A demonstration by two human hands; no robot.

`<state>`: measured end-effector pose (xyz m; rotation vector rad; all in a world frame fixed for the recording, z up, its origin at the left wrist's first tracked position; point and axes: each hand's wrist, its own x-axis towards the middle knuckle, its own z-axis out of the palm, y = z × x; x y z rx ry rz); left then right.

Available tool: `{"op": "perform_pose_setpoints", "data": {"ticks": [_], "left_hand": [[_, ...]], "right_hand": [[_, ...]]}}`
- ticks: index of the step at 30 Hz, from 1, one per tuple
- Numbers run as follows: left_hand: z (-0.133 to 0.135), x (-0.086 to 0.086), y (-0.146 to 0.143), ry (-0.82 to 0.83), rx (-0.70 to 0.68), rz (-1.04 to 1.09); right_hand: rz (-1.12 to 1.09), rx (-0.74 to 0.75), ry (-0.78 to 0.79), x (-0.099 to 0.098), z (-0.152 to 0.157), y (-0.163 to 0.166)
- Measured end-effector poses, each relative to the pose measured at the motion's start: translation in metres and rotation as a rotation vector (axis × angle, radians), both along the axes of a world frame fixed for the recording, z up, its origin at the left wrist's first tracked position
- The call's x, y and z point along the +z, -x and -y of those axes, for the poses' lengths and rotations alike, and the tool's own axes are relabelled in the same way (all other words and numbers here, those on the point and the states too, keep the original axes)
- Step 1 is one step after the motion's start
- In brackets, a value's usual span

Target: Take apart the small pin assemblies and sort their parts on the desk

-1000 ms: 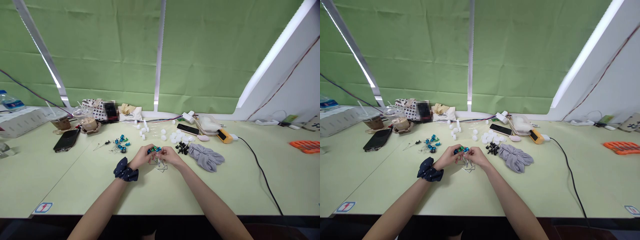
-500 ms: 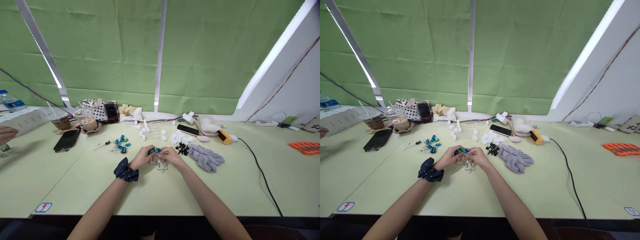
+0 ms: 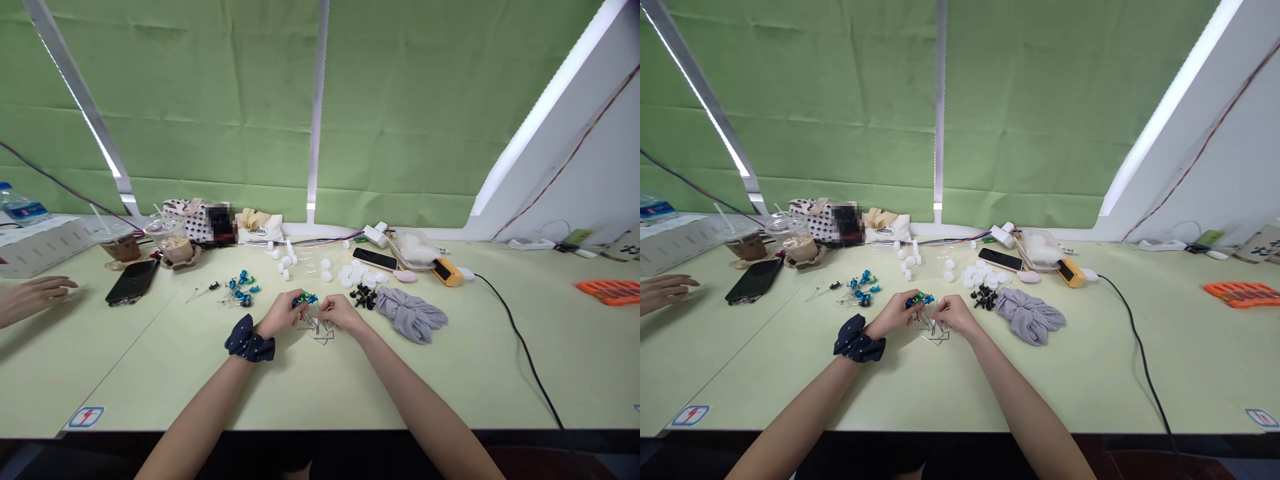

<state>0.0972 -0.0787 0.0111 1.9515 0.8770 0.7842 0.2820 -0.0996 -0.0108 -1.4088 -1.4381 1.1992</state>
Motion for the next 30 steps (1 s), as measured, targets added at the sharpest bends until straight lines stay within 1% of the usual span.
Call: {"op": "perform_pose_setpoints", "data": {"ticks": [4, 6, 8, 11, 16, 19, 22, 24, 26, 30], "left_hand": [[-0.007, -0.007, 0.004, 0.070, 0.114, -0.098], [-0.010, -0.012, 0.006, 0.129, 0.157, -0.139], [-0.014, -0.016, 0.008, 0.167, 0.178, -0.142], [-0.016, -0.019, 0.009, 0.226, 0.206, -0.085], [-0.017, -0.016, 0.011, 0.347, 0.194, 0.091], [-0.017, -0.014, 0.012, 0.381, 0.209, 0.125], [-0.018, -0.011, 0.013, 0.335, 0.195, 0.149], [-0.019, -0.010, 0.013, 0.343, 0.180, 0.185], [-0.019, -0.008, 0.014, 0.411, 0.157, 0.258], [-0.020, -0.006, 0.015, 0.543, 0.091, 0.440]], "right_hand": [[0.209, 0.046, -0.093, -0.004, -0.001, -0.005], [0.280, 0.077, -0.104, -0.004, 0.000, -0.005], [0.321, 0.107, -0.098, -0.004, 0.000, -0.005], [0.354, 0.139, -0.122, -0.004, -0.001, -0.004], [0.397, 0.174, -0.211, -0.008, -0.004, -0.006], [0.407, 0.190, -0.219, -0.008, -0.004, -0.007], [0.409, 0.137, -0.220, -0.005, -0.002, -0.005], [0.401, 0.078, -0.236, -0.002, -0.001, -0.003], [0.382, 0.042, -0.262, 0.001, 0.001, -0.001], [0.301, 0.040, -0.264, 0.000, 0.000, 0.001]]}}
